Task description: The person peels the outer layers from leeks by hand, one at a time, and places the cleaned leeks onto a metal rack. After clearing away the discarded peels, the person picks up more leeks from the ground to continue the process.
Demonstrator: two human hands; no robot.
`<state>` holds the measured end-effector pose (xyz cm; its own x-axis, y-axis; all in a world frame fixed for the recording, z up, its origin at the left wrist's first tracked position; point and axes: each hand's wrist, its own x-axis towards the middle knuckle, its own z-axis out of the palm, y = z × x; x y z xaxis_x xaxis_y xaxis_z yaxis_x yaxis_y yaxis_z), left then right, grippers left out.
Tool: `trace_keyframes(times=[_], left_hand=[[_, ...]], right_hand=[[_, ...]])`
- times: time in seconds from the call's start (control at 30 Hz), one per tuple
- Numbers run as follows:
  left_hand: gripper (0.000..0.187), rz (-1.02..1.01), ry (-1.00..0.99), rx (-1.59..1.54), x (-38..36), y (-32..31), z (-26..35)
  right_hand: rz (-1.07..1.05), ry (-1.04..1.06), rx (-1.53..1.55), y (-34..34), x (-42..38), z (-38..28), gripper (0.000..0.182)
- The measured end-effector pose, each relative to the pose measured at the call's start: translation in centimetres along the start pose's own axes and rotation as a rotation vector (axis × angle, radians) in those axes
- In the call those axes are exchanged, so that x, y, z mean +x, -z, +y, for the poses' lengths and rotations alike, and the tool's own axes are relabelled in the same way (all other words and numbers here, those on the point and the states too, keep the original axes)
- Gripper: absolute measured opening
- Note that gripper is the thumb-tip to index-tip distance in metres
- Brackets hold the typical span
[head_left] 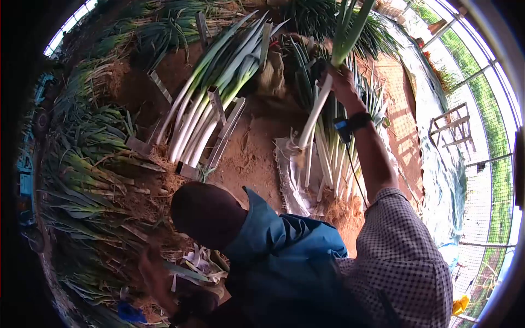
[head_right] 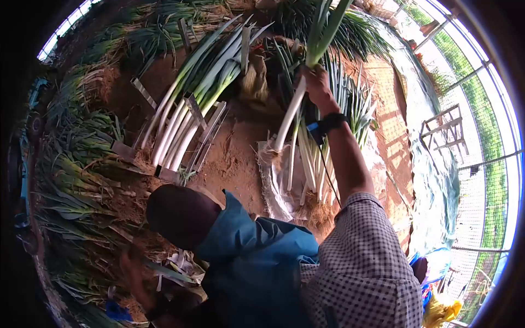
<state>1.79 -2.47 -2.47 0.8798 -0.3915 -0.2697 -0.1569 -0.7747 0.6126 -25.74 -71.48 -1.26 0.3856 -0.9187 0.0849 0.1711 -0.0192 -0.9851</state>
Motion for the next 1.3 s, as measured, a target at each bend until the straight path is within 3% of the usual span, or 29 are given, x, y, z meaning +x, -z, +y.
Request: trace_keyframes(times=[0.07,0.1,0.13,0.17,0.2,0.23,0.27,0.3,0.33,0.43,0.5,0.63,0.7,0.73,0.77,0.87,0.93,1.0,1.07,1.17,1.2,1.23,1.27,1.3], left_hand=[[0.055,-0.01,-0.032,0.219,-0.8,-0.4,2.3],[0.054,-0.025,-0.027,0.238,-1.1,-0.2,2.7],[0.053,-0.018,0.003,0.265,-2.0,0.9,2.6],[0.046,-0.014,-0.028,0.203,-2.2,1.4,2.4],[0.044,-0.022,0.078,0.157,-1.9,2.4,2.4],[0.042,0.121,0.023,0.256,-2.6,3.3,2.0],[0.041,0.337,-0.031,0.199,-3.1,5.8,-0.7],[0.039,0.442,0.021,0.163,-3.3,7.2,-0.8],[0.038,0.542,0.055,0.115,-3.8,8.6,-1.0],[0.038,0.67,0.082,-0.269,-5.4,11.6,-2.5],[0.039,0.656,0.057,-0.17,-6.8,11.9,-4.0],[0.036,0.625,0.079,-0.29,-10.6,12.3,-5.3],[0.034,0.626,0.123,-0.374,-11.4,12.8,-4.5],[0.035,0.626,0.106,-0.372,-11.2,13.2,-5.2],[0.036,0.626,0.098,-0.363,-11.3,13.6,-6.1],[0.036,0.698,0.082,-0.326,-10.9,14.4,-7.4],[0.034,0.733,0.151,-0.242,-10.1,14.0,-8.7],[0.032,0.721,0.201,-0.116,-11.1,14.1,-8.2],[0.032,0.738,0.171,-0.139,-11.6,14.0,-9.7],[0.031,0.763,0.251,-0.076,-12.3,15.1,-9.4],[0.031,0.774,0.281,-0.067,-12.4,15.2,-9.4],[0.031,0.776,0.265,-0.064,-12.4,15.2,-9.7],[0.031,0.777,0.248,-0.063,-12.6,15.1,-10.0],[0.031,0.78,0.229,-0.06,-12.8,15.0,-10.0]], right_hand=[[0.048,-0.106,-0.123,7.6,-1.3,5.5,0.022],[-0.002,-0.046,-0.638,11.6,-2.0,8.0,0.025],[0.134,0.043,-0.503,13.4,-3.2,11.7,0.03],[0.285,-0.159,-0.963,18.3,-1.5,17.0,0.036],[0.201,-0.007,-1.105,18.8,-2.4,17.1,0.038],[0.027,0.426,-1.392,23.3,2.0,23.1,0.04],[-0.135,0.051,-0.84,17.3,2.1,19.2,0.036],[-0.088,-0.319,-0.319,10.9,2.7,15.5,0.033],[-0.255,-0.202,-0.255,7.7,4.9,13.1,0.031],[-0.524,0.085,-0.237,-12.7,-2.0,-3.2,0.031],[-0.765,0.246,-0.239,-23.1,-6.1,-11.1,0.035],[-1.223,0.423,-0.32,-40.3,-14.3,-15.2,0.038],[-1.516,0.272,-0.394,-48.5,-18.1,-12.1,0.038],[-1.473,0.603,-0.698,-51.6,-22.3,-10.7,0.036],[-1.522,0.579,-0.886,-54.1,-27.3,-9.7,0.035],[-1.832,0.734,-0.599,-61.1,-37.6,5.0,0.034],[-1.993,0.895,-0.717,-64.0,-45.3,11.6,0.044],[-1.915,1.147,-0.761,-63.3,-50.0,18.1,0.042],[-1.629,1.387,-0.56,-62.4,-53.1,26.1,0.04],[-1.632,1.735,-0.639,-60.1,-52.9,31.3,0.024],[-1.857,1.389,-0.769,-59.0,-53.1,31.8,0.019],[-1.968,1.181,-0.863,-57.4,-52.9,31.8,0.014],[-2.031,1.168,-0.883,-54.7,-52.7,31.5,0.009],[-2.069,1.289,-0.836,-51.1,-52.4,31.0,0.007]])
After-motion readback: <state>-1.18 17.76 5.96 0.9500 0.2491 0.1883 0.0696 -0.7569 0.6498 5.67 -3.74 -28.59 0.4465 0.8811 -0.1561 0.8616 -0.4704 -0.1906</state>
